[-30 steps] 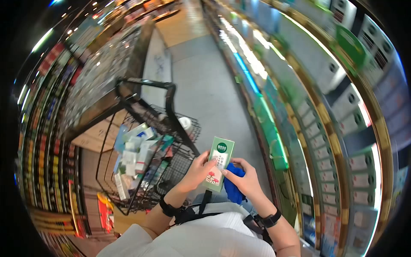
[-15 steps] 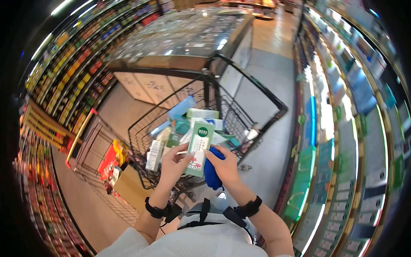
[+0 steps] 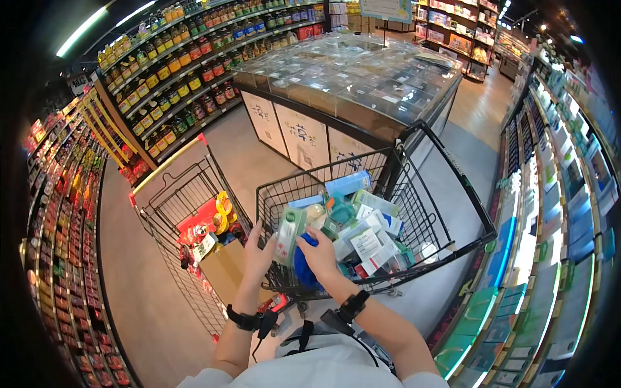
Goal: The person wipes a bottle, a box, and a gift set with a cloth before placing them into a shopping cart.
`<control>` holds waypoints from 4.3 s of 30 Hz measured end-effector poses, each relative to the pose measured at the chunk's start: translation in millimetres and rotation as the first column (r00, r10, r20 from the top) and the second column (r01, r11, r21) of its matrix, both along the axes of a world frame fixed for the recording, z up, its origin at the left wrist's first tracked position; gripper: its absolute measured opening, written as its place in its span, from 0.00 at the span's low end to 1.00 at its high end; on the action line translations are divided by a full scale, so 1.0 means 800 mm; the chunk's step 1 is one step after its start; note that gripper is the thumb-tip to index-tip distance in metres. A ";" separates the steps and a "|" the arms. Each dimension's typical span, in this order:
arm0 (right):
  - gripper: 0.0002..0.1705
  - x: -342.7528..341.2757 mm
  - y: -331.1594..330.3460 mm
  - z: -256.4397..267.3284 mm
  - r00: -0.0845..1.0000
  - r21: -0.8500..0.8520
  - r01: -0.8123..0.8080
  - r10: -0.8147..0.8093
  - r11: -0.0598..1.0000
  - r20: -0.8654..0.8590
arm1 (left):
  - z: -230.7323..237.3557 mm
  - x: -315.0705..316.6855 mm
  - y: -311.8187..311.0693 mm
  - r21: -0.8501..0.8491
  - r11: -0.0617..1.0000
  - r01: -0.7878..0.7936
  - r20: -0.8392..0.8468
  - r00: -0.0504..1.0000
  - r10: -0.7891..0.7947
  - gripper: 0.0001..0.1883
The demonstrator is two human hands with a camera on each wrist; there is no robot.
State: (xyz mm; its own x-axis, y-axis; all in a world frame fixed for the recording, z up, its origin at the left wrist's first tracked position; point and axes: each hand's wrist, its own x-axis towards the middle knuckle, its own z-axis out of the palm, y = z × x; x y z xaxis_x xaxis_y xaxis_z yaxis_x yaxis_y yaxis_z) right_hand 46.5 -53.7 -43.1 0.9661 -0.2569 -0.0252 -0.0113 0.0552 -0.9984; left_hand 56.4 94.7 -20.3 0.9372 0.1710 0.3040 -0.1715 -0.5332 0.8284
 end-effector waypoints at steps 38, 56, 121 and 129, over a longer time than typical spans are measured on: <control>0.26 -0.406 -0.196 0.065 0.424 -0.378 0.824 -0.902 0.422 -0.081 | -0.016 -0.201 -0.338 -0.655 -0.280 0.702 -0.246 -0.548 -0.799 0.19; 0.16 -0.771 -0.145 0.101 -0.277 -0.209 0.936 -0.959 -0.284 0.064 | 0.054 -0.604 -0.453 -0.663 -0.703 0.255 -0.182 -0.967 -0.180 0.12; 0.34 -0.966 -0.036 0.132 -0.324 -0.566 -0.298 -0.476 -0.768 0.817 | 0.115 -0.810 -0.418 0.647 -0.206 0.734 0.701 -0.679 -0.217 0.28; 0.34 -0.959 -0.026 0.127 -0.345 -0.552 -0.234 -0.462 -0.800 0.817 | 0.119 -0.807 -0.424 0.621 -0.181 0.763 0.738 -0.647 -0.191 0.25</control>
State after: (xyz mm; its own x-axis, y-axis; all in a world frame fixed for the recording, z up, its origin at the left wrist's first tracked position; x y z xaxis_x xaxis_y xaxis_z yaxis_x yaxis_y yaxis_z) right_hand -721.0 -74.4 58.3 -0.2964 -0.2313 0.9266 -0.9164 0.3422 -0.2077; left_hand -589.4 -244.1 74.9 -0.4712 0.0837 0.8781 -0.2833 0.9284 -0.2405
